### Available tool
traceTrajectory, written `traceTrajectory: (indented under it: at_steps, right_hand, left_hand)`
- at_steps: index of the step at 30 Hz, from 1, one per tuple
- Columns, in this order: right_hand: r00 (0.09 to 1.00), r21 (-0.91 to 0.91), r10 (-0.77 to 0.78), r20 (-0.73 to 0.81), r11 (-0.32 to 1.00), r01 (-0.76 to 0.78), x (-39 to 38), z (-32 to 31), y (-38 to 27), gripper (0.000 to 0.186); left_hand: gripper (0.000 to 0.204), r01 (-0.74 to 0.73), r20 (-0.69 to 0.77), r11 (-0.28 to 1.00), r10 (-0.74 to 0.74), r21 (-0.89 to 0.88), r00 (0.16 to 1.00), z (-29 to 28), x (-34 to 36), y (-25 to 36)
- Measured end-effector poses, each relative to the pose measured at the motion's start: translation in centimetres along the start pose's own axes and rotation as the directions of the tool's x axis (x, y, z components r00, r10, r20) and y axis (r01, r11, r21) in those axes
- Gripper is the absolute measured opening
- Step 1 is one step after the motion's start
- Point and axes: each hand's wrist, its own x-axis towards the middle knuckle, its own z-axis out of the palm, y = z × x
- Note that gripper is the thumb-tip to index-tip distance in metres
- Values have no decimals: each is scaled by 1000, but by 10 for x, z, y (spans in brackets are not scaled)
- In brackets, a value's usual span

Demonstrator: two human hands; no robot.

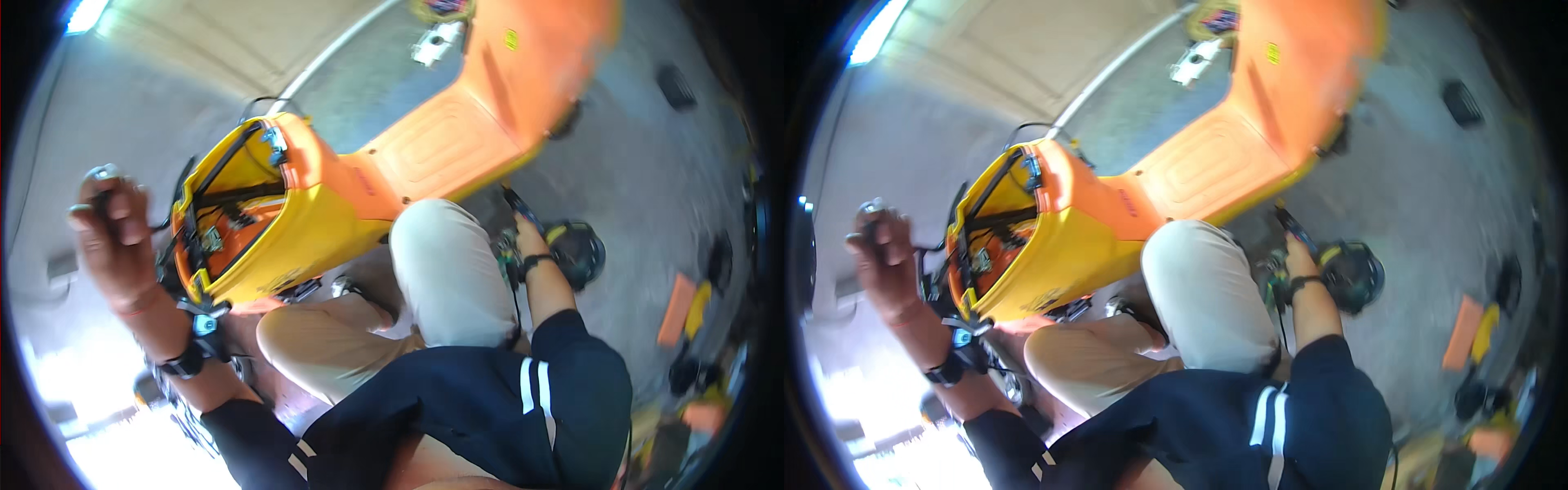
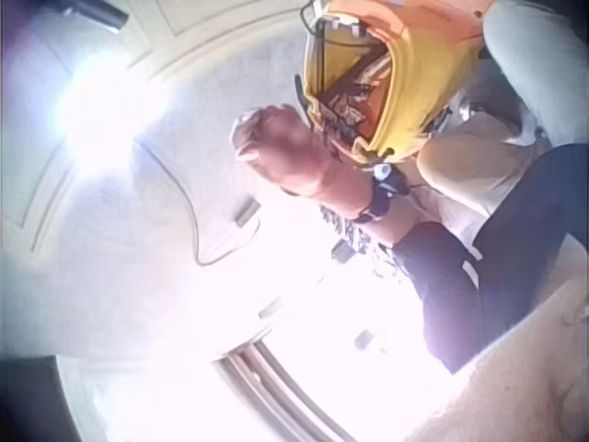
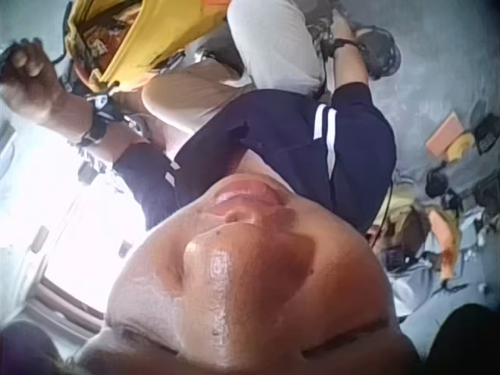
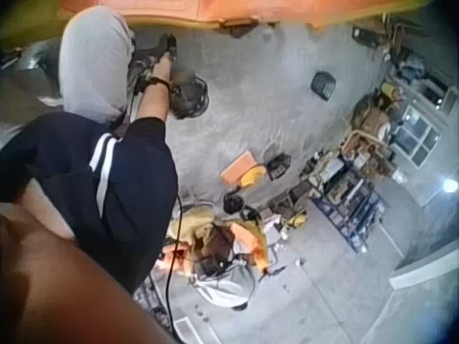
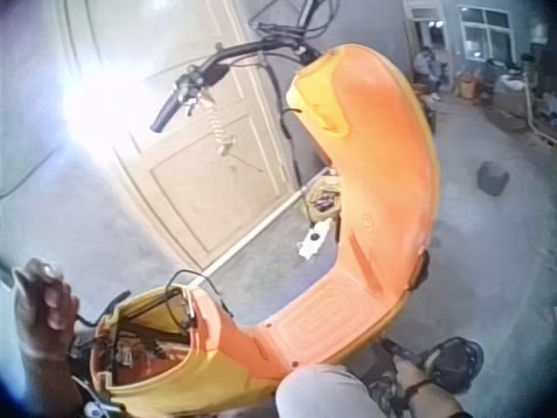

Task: Using a power drill to remove and install screws on a scooter's body panels.

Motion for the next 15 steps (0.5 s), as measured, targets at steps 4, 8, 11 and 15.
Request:
traceTrajectory:
  at_steps: [4,8,11,15]
  right_hand:
    - [930,-14,142,-340,988,-157,55,15,20,68]
    - [918,69,176,-355,984,-162,86,0,25,72]
    - [934,157,222,-280,970,-184,89,-19,31,66]
    - [934,132,221,-280,973,-191,81,-29,29,55]
  left_hand:
    - [46,124,-248,987,-94,105,964,64,-51,-30]
    - [40,91,-150,995,-95,-33,984,100,-54,-67]
    - [58,89,-172,994,-98,-57,980,117,-54,-79]
    - [65,126,-267,981,-161,-145,950,128,-58,-87]
